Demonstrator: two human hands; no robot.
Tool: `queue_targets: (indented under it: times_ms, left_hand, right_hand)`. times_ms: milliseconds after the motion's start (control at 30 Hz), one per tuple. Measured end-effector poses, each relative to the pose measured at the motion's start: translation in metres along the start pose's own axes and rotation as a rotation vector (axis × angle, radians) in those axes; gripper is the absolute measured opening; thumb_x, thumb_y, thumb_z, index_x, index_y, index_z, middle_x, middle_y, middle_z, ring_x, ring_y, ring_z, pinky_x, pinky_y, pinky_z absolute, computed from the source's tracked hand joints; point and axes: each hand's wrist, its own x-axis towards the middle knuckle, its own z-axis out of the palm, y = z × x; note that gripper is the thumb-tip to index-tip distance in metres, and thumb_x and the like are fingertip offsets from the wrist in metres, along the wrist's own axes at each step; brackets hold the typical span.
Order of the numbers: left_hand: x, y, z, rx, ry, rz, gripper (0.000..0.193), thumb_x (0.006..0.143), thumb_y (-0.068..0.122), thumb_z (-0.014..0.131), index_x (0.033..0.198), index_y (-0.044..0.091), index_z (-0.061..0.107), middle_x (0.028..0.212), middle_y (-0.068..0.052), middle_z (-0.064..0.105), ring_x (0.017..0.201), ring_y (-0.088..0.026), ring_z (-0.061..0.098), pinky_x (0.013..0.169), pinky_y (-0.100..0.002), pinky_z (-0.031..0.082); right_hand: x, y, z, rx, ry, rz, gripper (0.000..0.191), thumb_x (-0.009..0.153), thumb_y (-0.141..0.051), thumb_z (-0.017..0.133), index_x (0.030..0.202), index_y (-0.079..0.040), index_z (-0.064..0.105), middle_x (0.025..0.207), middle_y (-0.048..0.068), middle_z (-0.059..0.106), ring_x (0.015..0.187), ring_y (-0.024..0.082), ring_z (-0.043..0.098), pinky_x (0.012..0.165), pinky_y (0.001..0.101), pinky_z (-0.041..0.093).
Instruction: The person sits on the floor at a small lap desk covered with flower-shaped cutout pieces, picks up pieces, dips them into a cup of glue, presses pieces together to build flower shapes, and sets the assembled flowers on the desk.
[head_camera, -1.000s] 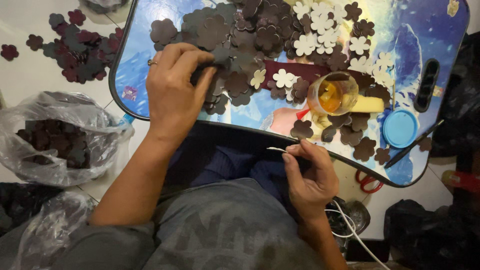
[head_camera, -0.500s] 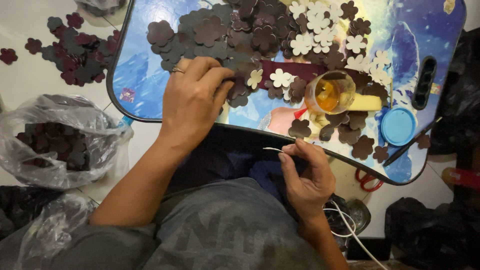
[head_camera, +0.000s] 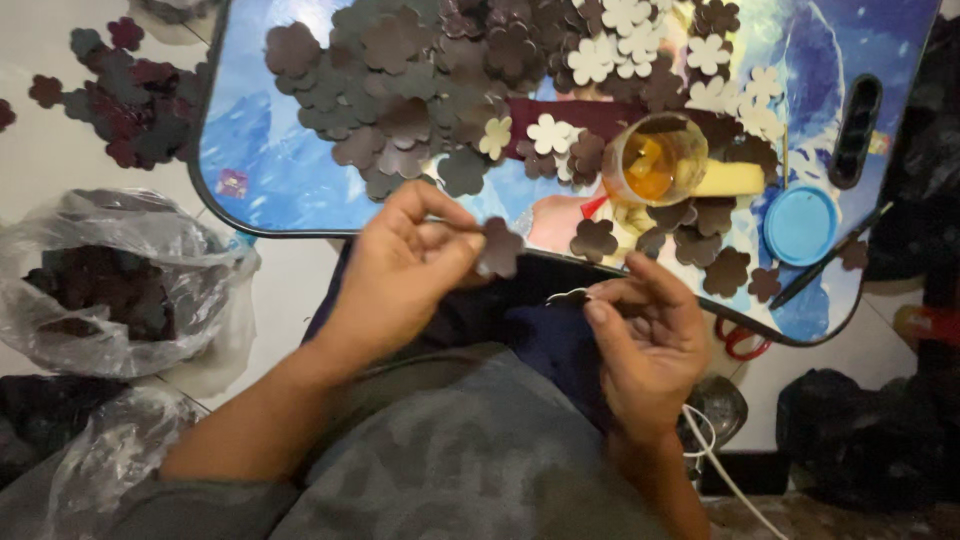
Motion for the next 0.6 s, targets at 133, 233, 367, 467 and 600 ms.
queue_targets:
  times_ms: [133,233,367,467,600]
  left_hand:
    - [-0.006,-0.014,0.020,0.000,-0.102,-0.129,0.053,0.100,-0.002,0.057,0.150,0.007,0.042,0.114,-0.014,0.072,0.101,-0.013,0.070,0.088,-0.029,0.060]
    - [-0.007,-0.017,0.033,-0.013,-0.157,-0.159,0.059,0.101,0.000,0.053,0.157,0.008,0.037,0.123,-0.013,0.072,0.107,-0.012,0.069,0.091,-0.028,0.058]
    - [-0.007,-0.020,0.038,0.008,-0.173,-0.233,0.063,0.102,0.002,0.051,0.162,0.013,0.032,0.125,-0.011,0.071,0.108,-0.012,0.068,0.090,-0.028,0.058]
    - [-0.007,-0.025,0.039,0.014,-0.185,-0.251,0.066,0.103,0.003,0.051,0.164,0.015,0.028,0.128,-0.011,0.070,0.110,-0.012,0.067,0.090,-0.028,0.058]
    - [-0.007,-0.032,0.038,-0.015,-0.217,-0.239,0.069,0.104,0.004,0.049,0.167,0.016,0.022,0.134,-0.013,0.068,0.113,-0.013,0.067,0.092,-0.028,0.057]
  right_hand:
    - [0.002,-0.010,-0.006,0.130,0.043,0.098,0.052,0.094,0.012,0.069,0.143,0.005,0.053,0.105,0.013,0.070,0.094,0.015,0.067,0.088,0.0252,0.055]
    - [0.008,-0.014,-0.006,0.171,0.036,0.159,0.052,0.092,0.011,0.069,0.142,0.005,0.053,0.100,0.012,0.070,0.090,0.015,0.067,0.086,0.0254,0.056]
    - [0.009,-0.018,-0.002,0.145,0.030,0.227,0.056,0.091,0.011,0.070,0.144,0.005,0.052,0.095,0.012,0.069,0.086,0.013,0.064,0.083,0.0233,0.053]
    - [0.010,-0.019,-0.001,0.143,0.010,0.264,0.061,0.092,0.011,0.070,0.148,0.005,0.047,0.095,0.010,0.068,0.086,0.011,0.063,0.082,0.0218,0.051]
    - [0.014,-0.017,0.000,0.171,-0.008,0.274,0.063,0.092,0.011,0.069,0.150,0.005,0.045,0.094,0.010,0.070,0.084,0.011,0.065,0.081,0.0230,0.053]
